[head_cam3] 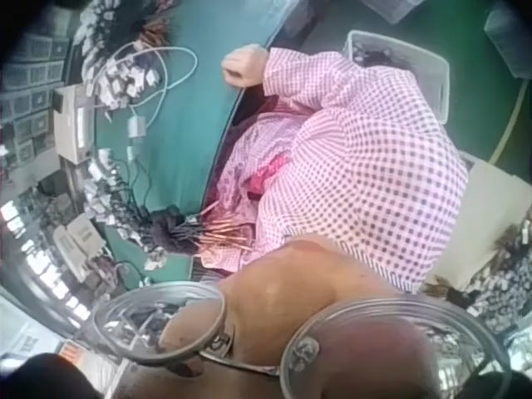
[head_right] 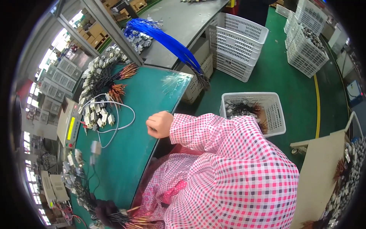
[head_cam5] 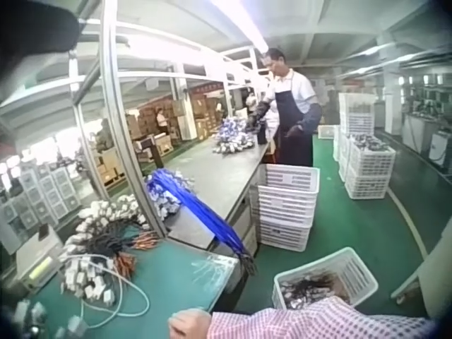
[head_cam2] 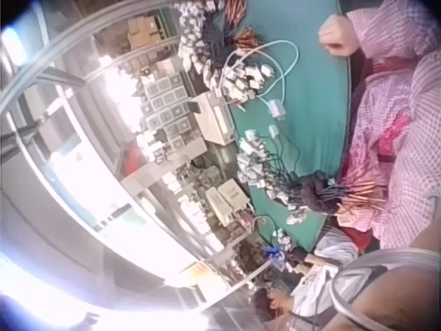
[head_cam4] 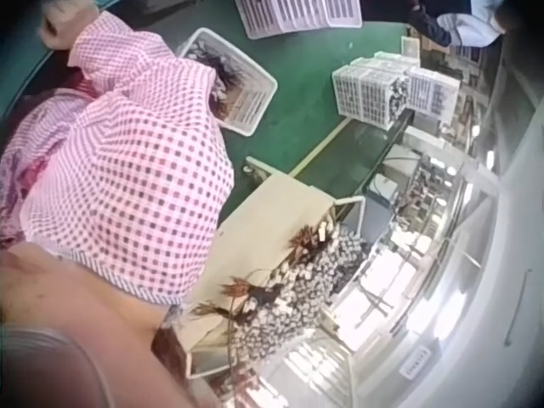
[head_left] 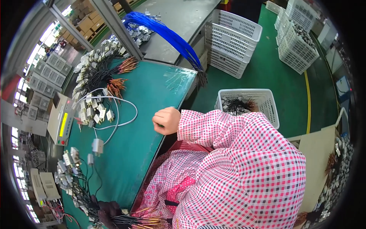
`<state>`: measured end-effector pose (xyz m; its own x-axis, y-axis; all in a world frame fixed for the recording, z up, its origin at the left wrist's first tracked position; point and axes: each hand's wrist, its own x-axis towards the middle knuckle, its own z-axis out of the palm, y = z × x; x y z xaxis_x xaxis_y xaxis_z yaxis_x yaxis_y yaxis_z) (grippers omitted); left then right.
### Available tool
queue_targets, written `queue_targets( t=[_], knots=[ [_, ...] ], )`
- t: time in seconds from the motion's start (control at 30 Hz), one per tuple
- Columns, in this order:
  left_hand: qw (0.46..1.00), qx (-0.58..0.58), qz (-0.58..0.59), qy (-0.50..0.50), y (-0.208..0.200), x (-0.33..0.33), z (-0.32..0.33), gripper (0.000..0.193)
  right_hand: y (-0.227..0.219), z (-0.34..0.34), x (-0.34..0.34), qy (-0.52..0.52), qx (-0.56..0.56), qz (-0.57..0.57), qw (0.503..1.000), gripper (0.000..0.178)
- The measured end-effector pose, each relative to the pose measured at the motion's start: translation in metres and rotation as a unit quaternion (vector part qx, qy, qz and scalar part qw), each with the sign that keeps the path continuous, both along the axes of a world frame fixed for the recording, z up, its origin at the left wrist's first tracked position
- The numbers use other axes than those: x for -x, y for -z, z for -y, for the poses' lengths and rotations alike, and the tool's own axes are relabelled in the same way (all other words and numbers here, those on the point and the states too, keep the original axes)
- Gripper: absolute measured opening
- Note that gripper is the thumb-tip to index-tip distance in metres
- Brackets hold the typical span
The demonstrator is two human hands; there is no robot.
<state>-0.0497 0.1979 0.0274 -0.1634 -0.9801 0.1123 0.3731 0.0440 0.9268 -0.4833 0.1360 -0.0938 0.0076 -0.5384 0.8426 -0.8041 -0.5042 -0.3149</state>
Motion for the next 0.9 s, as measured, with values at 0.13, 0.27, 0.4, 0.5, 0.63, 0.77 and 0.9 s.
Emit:
queue_targets(
  t=[0.13, 0.27, 0.4, 0.5, 0.63, 0.77, 0.9],
  knots=[
    [0.995, 0.008, 0.007, 0.094, -0.037, 0.014, 0.0, 0.046, 0.003, 0.003, -0.003, -0.007, 0.022, -0.013, 1.0, 0.011],
    [0.989, 0.073, 0.016, 0.13, -0.069, 0.057, 0.004, 0.055, 0.007, 0.002, -0.005, -0.01, 0.035, -0.024, 0.999, 0.011],
    [0.976, 0.079, 0.009, 0.204, -0.081, 0.079, 0.012, 0.054, 0.009, -0.002, -0.006, 0.019, 0.031, -0.034, 0.999, 0.014],
    [0.956, 0.099, 0.013, 0.276, -0.098, 0.098, 0.037, 0.054, 0.01, -0.002, -0.008, 0.035, -0.025, -0.035, 0.998, 0.013],
    [0.887, 0.345, 0.123, 0.281, -0.082, 0.118, 0.099, 0.05, 0.017, -0.011, -0.005, 0.086, -0.044, -0.027, 0.995, 0.014],
    [0.701, 0.702, 0.114, 0.056, -0.055, 0.18, 0.144, 0.047, 0.02, 0.007, -0.01, 0.074, -0.046, -0.049, 0.995, 0.016],
    [0.655, 0.718, 0.122, 0.203, -0.061, 0.268, 0.15, 0.046, 0.019, 0.018, -0.015, 0.069, -0.072, -0.075, 0.992, 0.019]
  ],
)
